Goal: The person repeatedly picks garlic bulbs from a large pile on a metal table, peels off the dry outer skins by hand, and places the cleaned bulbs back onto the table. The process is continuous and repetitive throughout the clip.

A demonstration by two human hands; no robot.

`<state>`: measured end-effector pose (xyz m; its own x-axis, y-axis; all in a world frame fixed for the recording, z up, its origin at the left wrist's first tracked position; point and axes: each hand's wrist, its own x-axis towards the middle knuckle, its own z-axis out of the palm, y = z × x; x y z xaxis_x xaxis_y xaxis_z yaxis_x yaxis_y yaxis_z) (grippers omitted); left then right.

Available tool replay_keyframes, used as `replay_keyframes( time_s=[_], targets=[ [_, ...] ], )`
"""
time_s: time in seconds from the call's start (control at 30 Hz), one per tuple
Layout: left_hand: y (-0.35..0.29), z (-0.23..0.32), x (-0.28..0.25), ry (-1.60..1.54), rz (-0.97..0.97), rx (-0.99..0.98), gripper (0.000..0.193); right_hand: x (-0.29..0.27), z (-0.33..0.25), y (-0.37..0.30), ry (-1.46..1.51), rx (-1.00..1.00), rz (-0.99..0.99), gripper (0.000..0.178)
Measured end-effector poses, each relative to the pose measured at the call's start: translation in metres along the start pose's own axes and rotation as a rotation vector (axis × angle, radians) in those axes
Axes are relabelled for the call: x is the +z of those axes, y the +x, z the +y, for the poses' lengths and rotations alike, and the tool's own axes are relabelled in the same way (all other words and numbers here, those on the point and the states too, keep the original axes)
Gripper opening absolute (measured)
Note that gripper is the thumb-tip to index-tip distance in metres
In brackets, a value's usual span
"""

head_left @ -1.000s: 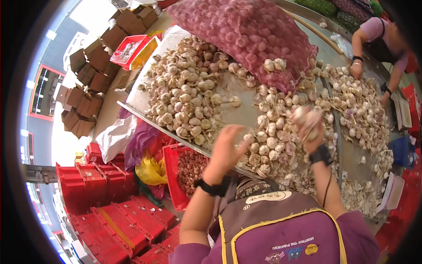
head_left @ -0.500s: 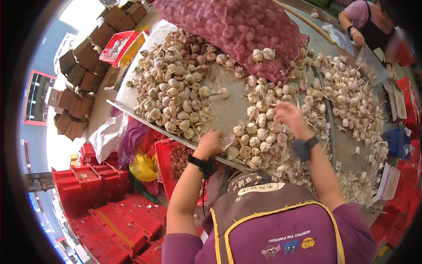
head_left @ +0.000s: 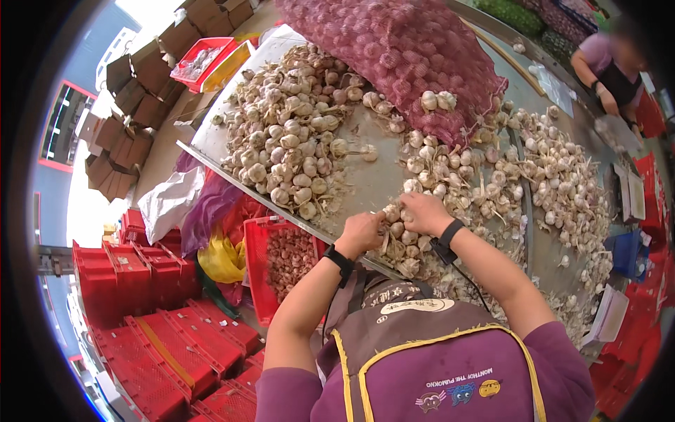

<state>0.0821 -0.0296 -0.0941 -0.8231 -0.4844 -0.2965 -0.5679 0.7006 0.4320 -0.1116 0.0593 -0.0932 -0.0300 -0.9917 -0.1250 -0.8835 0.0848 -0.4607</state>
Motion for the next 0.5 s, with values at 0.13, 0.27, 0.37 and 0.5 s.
replay_keyframes(
  time_s=[0.13, 0.27, 0.37, 0.5],
  targets=[
    [-0.006, -0.002, -0.015, -0.465, 0.054, -0.172, 0.026, -0.025, 0.007, 0.001, 0.669, 0.251, -0.121, 0.029],
    [-0.014, -0.021, -0.027, -1.36, -0.061, -0.222, 0.043, -0.025, 0.01, 0.007, 1.337, 0.45, -0.26, 0.032],
    [-0.031, -0.008, -0.044, -1.817, -0.112, -0.205, 0.052, 0.002, 0.012, 0.019, 0.787, 0.347, -0.277, 0.042],
    [-0.044, -0.003, -0.042, -2.101, -0.168, -0.126, 0.053, 0.013, -0.024, 0.024, 0.01, 0.043, -0.151, 0.049]
  ],
)
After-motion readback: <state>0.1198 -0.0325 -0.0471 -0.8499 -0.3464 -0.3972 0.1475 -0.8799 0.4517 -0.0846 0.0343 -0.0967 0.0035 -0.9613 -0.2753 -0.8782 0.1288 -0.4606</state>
